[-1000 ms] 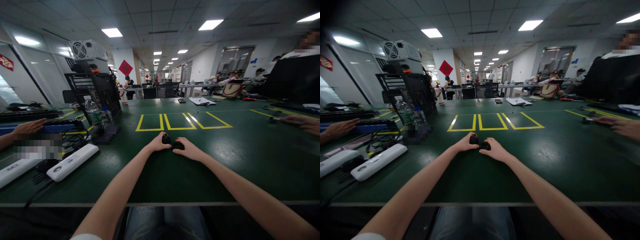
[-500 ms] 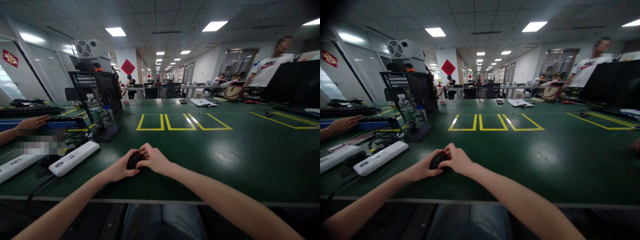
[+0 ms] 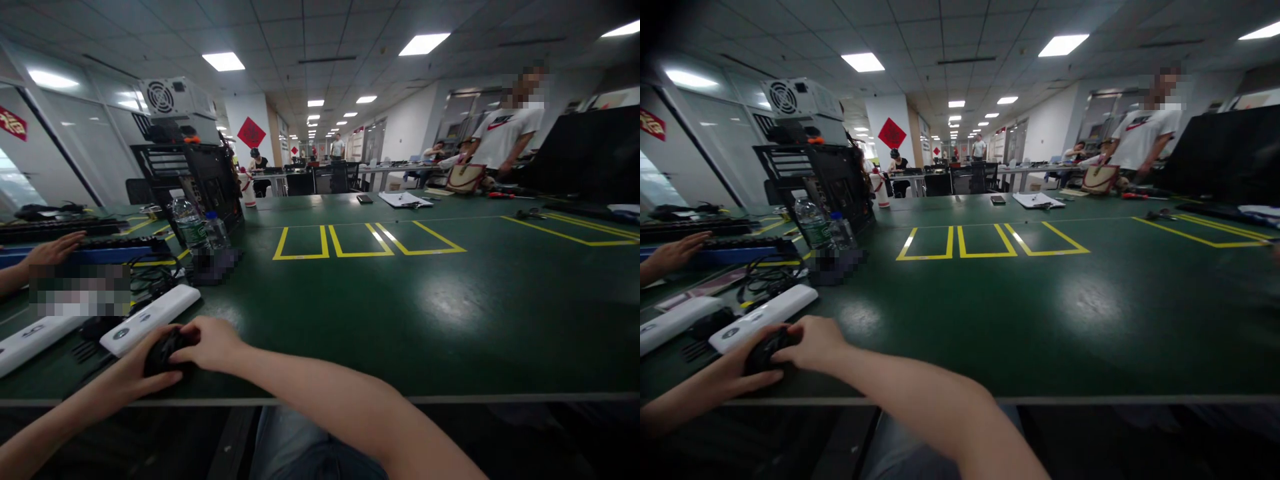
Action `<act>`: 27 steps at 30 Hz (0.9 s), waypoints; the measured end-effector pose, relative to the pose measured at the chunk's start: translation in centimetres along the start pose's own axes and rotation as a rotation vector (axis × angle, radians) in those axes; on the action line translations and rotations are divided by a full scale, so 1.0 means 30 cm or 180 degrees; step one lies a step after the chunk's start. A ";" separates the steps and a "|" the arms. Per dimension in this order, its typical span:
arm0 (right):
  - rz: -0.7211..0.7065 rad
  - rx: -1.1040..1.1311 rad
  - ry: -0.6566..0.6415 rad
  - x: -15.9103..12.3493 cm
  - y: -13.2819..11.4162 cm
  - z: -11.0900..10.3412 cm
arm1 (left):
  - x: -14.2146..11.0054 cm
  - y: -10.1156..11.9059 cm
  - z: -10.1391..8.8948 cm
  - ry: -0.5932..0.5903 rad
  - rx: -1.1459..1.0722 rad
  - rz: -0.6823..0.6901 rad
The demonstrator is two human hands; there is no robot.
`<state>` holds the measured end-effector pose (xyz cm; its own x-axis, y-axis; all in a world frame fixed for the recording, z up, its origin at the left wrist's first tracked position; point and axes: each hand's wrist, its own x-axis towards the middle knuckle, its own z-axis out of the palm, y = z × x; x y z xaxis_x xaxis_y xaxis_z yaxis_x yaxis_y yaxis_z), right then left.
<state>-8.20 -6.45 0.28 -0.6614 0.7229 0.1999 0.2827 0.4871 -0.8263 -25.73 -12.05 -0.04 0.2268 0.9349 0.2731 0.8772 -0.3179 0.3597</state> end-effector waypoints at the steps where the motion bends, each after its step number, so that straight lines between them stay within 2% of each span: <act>1: 0.0093 0.0025 -0.0013 -0.003 0.029 -0.043 | 0.042 0.048 0.015 -0.0206 -0.0177 -0.0042; 3: 0.0156 -0.0038 0.0027 -0.028 0.100 -0.151 | 0.150 0.150 0.060 -0.0652 -0.0522 0.0009; 5: 0.0251 -0.0036 0.0293 -0.075 0.178 -0.282 | 0.281 0.250 0.128 -0.0813 -0.0846 0.0174; 9: 0.0363 0.0150 0.0754 -0.209 0.308 -0.555 | 0.538 0.440 0.307 -0.0638 -0.1392 0.0854; 11: 0.0335 0.0240 0.0891 -0.279 0.350 -0.663 | 0.627 0.529 0.389 -0.0397 -0.1539 0.1111; 13: 0.0236 0.0360 0.0990 -0.344 0.374 -0.737 | 0.674 0.604 0.447 -0.0247 -0.1513 0.1263; 16: 0.0181 0.0675 0.1023 -0.422 0.383 -0.776 | 0.678 0.674 0.479 0.0030 -0.1226 0.1510; 19: 0.0167 0.0950 0.0985 -0.467 0.369 -0.762 | 0.643 0.700 0.467 0.0047 -0.0923 0.1776; 24: 0.0279 0.1139 0.1292 -0.472 0.344 -0.733 | 0.611 0.707 0.446 0.0047 -0.0628 0.1849; 27: 0.0572 0.1245 0.1375 -0.460 0.345 -0.738 | 0.616 0.707 0.448 0.0038 -0.0582 0.1788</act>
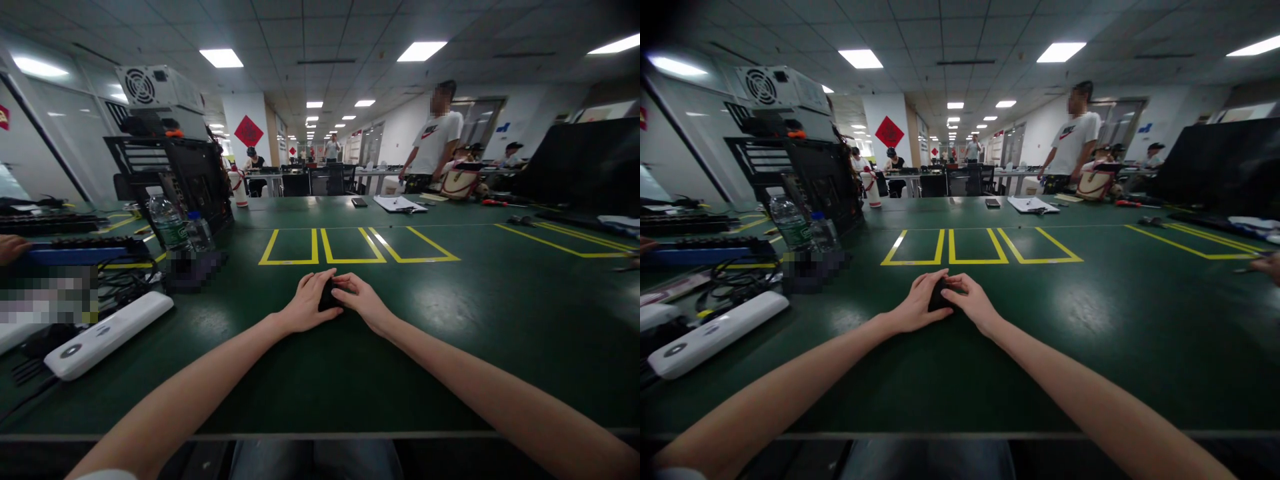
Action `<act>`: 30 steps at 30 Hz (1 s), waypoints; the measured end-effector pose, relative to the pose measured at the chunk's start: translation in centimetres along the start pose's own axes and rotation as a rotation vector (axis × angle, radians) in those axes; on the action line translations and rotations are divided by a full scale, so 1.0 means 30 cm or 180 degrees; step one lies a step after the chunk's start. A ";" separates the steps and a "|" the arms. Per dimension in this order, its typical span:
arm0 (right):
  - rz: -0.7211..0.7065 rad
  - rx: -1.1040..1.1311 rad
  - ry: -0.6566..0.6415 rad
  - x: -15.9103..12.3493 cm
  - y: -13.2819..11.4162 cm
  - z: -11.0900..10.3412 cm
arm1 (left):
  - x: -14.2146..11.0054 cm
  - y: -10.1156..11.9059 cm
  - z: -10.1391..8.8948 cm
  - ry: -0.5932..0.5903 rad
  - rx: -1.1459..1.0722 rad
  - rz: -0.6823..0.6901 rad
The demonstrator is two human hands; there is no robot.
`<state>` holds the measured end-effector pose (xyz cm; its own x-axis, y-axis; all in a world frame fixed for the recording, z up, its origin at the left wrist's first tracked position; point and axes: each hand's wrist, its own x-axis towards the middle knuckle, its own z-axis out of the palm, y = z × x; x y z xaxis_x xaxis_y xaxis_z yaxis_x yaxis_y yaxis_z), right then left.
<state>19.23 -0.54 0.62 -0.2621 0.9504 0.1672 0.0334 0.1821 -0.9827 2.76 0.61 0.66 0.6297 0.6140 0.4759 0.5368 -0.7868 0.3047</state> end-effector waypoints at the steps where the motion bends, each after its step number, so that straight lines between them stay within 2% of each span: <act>1: 0.0092 0.0009 -0.0019 0.004 0.001 -0.002 | 0.001 -0.002 0.001 -0.0013 0.0011 -0.0002; 3: 0.0132 0.0007 -0.0146 0.009 0.005 -0.007 | 0.002 -0.007 0.003 -0.0028 0.0044 0.0030; 7: -0.0148 0.0017 -0.0290 0.006 0.019 -0.007 | -0.004 -0.014 0.007 0.0018 0.0119 0.0113; 14: -0.0316 0.0091 -0.0283 -0.011 0.019 0.008 | -0.006 -0.023 0.014 0.0004 0.0182 0.0153; 23: -0.0199 -0.0219 -0.0074 0.000 0.024 0.003 | -0.004 -0.015 -0.002 -0.0033 0.0147 0.0110; 30: -0.0254 -0.0012 -0.0417 -0.004 0.014 -0.005 | -0.002 -0.023 0.006 -0.0015 0.0050 0.0092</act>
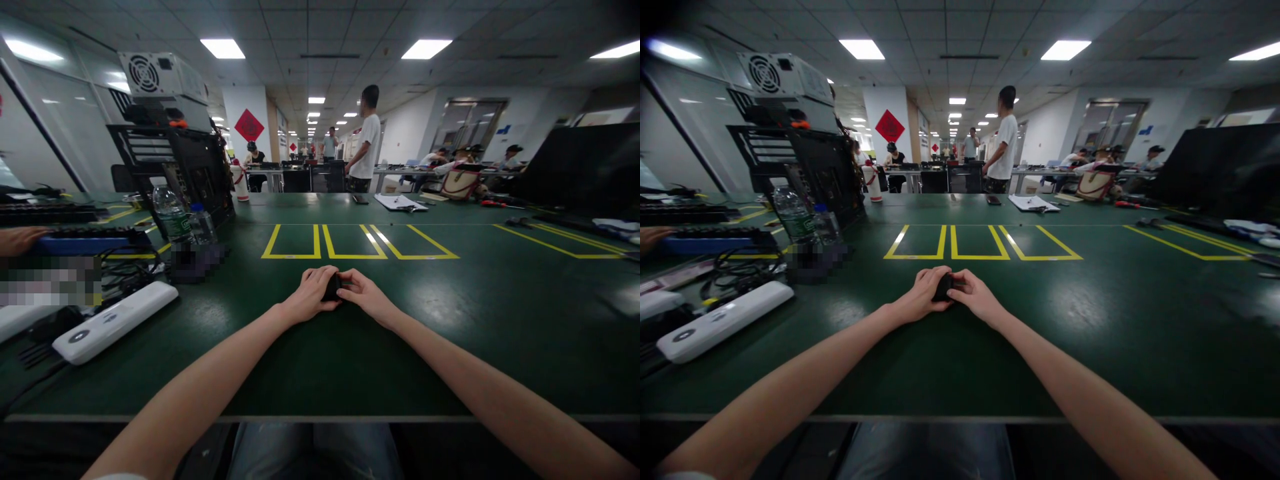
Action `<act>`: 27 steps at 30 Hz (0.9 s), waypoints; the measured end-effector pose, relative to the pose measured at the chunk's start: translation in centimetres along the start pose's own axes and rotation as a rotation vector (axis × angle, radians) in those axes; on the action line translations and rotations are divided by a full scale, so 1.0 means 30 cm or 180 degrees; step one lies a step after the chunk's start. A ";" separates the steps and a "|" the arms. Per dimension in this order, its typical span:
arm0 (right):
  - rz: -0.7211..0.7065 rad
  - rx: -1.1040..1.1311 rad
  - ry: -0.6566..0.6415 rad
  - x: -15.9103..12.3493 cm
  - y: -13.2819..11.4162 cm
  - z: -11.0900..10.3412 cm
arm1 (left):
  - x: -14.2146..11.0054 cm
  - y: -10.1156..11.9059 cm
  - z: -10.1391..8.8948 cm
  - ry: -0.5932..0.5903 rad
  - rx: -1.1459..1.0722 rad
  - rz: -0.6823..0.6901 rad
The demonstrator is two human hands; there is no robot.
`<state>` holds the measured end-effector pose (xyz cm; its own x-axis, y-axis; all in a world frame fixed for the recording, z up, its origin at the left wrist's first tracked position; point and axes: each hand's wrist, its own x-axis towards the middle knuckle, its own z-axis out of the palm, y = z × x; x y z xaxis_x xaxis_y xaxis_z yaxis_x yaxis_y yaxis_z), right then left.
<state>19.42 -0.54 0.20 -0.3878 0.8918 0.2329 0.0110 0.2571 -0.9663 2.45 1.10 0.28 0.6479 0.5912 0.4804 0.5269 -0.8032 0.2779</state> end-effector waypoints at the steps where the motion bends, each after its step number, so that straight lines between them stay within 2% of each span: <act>1: -0.0041 0.0062 -0.0024 -0.001 -0.001 0.001 | 0.000 -0.002 0.002 0.0010 -0.0001 -0.0004; 11: 0.0069 -0.0149 0.0389 0.019 0.024 0.005 | 0.002 -0.002 0.008 0.0038 -0.0005 -0.0030; 15: 0.0086 -0.0345 0.0245 0.017 0.014 0.000 | 0.002 -0.004 0.006 0.0041 -0.0029 -0.0026; 20: -0.0091 -0.0045 -0.0052 0.005 -0.004 -0.002 | 0.002 -0.001 -0.008 0.0010 -0.0090 -0.0028; 27: 0.0016 -0.0198 0.0146 0.005 -0.020 0.006 | 0.006 0.013 -0.023 -0.0057 -0.0117 -0.0071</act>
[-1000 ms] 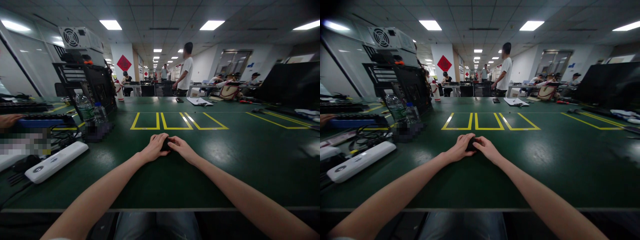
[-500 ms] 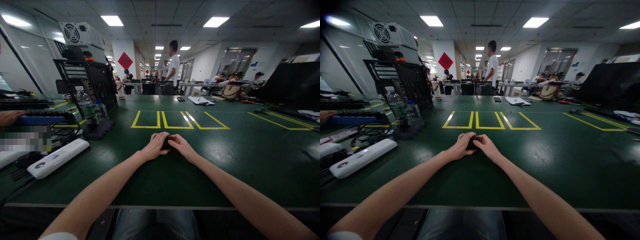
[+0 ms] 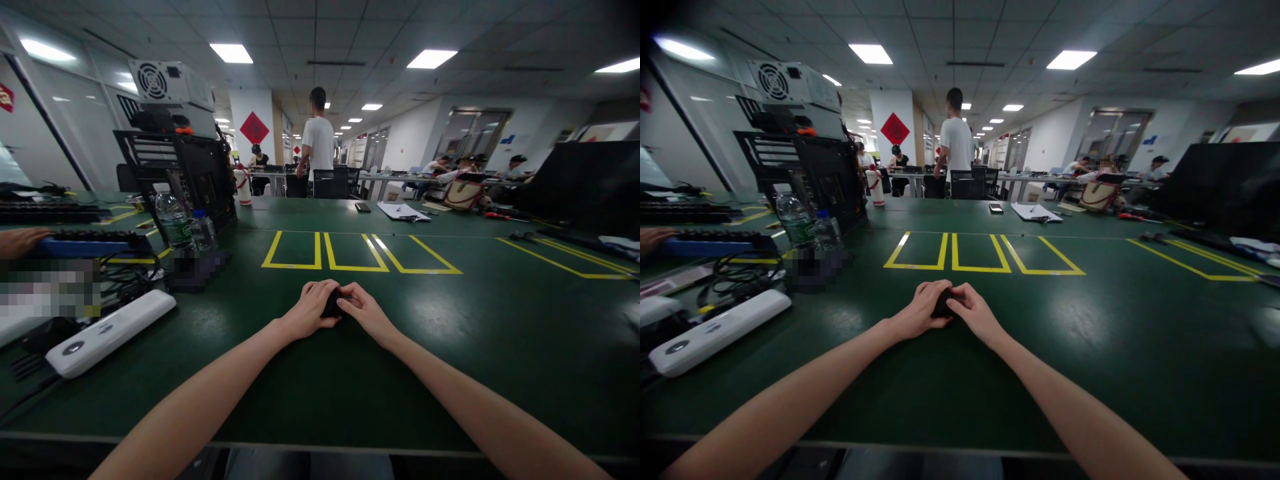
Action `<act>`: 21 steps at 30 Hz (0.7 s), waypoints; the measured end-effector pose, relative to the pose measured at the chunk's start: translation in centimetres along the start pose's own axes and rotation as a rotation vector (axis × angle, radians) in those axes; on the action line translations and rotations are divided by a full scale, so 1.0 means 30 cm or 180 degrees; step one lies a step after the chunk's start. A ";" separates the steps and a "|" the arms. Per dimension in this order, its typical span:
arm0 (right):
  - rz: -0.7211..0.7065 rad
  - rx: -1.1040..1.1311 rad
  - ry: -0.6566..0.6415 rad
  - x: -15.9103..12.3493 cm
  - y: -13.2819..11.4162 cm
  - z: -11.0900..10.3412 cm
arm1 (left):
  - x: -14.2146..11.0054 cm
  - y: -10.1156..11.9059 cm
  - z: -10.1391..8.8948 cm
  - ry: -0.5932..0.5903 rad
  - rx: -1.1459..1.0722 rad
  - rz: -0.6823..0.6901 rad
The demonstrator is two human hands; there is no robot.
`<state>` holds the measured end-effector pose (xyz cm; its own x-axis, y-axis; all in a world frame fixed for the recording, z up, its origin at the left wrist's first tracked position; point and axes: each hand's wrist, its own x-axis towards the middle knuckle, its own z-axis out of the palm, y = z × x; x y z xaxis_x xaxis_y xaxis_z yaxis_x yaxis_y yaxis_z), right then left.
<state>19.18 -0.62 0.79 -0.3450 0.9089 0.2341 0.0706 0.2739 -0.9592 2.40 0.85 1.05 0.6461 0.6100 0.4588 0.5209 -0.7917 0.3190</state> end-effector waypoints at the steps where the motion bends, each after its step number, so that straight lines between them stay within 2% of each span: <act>1: -0.0010 -0.0036 0.0029 0.000 0.000 0.001 | 0.001 0.001 -0.001 -0.0005 0.0001 0.0000; 6: 0.0055 -0.0186 0.0156 0.004 0.010 0.000 | 0.004 -0.001 0.001 0.0006 -0.0001 0.0014; 9: 0.0146 -0.0159 0.0047 0.011 0.022 -0.006 | 0.006 -0.007 0.007 0.0029 -0.0003 0.0003; 17: -0.0062 0.0363 -0.0281 0.009 0.021 -0.011 | 0.006 -0.017 0.016 0.0060 -0.0029 0.0027; 21: -0.0086 0.0229 -0.0077 0.009 0.015 -0.001 | 0.001 -0.021 0.018 0.0096 -0.0017 0.0044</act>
<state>19.14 -0.25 0.44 -0.3685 0.8934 0.2571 -0.0063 0.2742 -0.9617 2.40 1.39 0.43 0.6361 0.5978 0.4879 0.5090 -0.8003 0.3169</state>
